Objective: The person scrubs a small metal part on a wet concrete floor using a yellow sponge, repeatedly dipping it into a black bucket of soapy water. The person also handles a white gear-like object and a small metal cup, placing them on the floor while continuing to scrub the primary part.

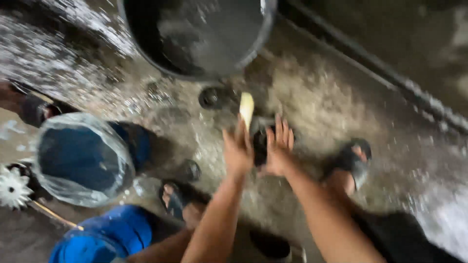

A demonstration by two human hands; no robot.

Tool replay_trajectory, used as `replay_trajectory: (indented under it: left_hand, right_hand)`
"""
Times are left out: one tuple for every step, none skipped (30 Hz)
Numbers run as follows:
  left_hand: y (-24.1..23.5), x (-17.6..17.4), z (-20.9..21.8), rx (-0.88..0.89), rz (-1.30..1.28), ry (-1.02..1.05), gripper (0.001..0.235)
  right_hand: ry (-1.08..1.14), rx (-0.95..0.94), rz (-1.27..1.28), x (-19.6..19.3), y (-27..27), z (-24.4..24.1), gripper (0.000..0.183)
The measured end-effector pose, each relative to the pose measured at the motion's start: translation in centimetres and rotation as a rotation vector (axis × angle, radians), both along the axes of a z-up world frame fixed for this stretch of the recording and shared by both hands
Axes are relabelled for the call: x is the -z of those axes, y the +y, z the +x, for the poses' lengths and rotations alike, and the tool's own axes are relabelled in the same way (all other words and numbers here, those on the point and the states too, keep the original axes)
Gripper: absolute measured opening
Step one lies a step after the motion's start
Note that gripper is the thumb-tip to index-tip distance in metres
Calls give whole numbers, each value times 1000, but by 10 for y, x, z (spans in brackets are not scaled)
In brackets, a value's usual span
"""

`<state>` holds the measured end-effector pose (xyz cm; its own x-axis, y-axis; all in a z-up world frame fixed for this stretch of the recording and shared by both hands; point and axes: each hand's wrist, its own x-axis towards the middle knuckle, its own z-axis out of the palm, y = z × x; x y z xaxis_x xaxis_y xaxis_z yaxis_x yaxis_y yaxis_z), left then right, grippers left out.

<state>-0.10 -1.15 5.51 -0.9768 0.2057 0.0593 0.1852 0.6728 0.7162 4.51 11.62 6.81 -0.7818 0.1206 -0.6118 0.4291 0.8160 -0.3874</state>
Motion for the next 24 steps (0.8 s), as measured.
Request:
replay_trajectory:
  left_hand:
    - [-16, 23, 23, -6, 11, 42, 48]
    - [-31, 45, 45, 26, -45, -48, 54]
    - [-60, 56, 91, 62, -119, -176, 60]
    - [-53, 61, 80, 59, -128, -174, 60]
    - [-47, 66, 75, 43, -149, -151, 57]
    - [-42, 71, 70, 27, -171, -128, 53]
    - [-27, 75, 42, 26, -164, -114, 53]
    - [-13, 78, 14, 1, -180, -52, 48]
    - [-3, 77, -1, -29, -204, -11, 43]
    - [-2, 68, -5, -35, -206, -20, 43]
    - [-5, 57, -10, 55, -220, 1, 47]
    - [-7, 46, -16, 145, -233, 21, 52]
    - [-29, 56, 15, 140, -231, 38, 52]
    - [-49, 68, 45, 174, -284, 2, 53]
    - [-66, 82, 78, 217, -331, -39, 54]
    - [-54, 89, 61, 221, -322, -27, 54]
    - [-47, 93, 57, 217, -314, -87, 55]
    - [-41, 98, 53, 213, -307, -147, 56]
    - [-32, 95, 53, 195, -313, -167, 56]
    - [-24, 93, 52, 149, -313, -265, 57]
    - [-17, 91, 50, 114, -313, -361, 59]
    - [-5, 72, 28, 108, -318, -380, 59]
    - [10, 53, 5, 161, -377, -381, 59]
    - [28, 34, -20, 216, -434, -381, 60]
  right_hand:
    - [42, -6, 11, 0, 4, -6, 128]
    - [0, -12, -21, 2, 8, -13, 135]
    - [-81, -14, -72, 1, 3, 1, 142]
    - [-78, -17, -81, 3, 3, -5, 142]
    - [-74, -27, -47, 4, 3, -5, 144]
    - [-70, -37, -14, 6, 3, -5, 146]
    - [-56, -38, -7, 8, 4, -7, 146]
    - [-57, -17, -20, 11, 5, -9, 146]
    - [-79, -3, -40, 10, 2, 0, 146]
    - [-87, -11, -41, 15, 4, 1, 146]
    - [-81, -18, -16, 19, 4, 1, 150]
    - [-75, -26, 10, 21, 4, 0, 154]
    - [-58, -29, 13, 23, 2, 0, 154]
    - [-88, -34, 8, 25, 2, -1, 154]
    - [-126, -29, 8, 28, 4, 3, 154]
    - [-116, -23, 18, 23, 7, -8, 154]
    - [-141, -25, 6, 17, 5, -7, 154]
    - [-166, -27, -6, 13, 2, -5, 153]
    - [-182, -48, -14, 16, 2, -4, 153]
    - [-134, -50, 25, 21, 1, -2, 155]
    - [-86, -39, 63, 25, -2, 1, 158]
    - [-102, -48, 55, 26, -3, 1, 158]
    - [-80, -53, 65, 25, -2, 1, 150]
    - [-58, -59, 74, 23, 0, 1, 142]
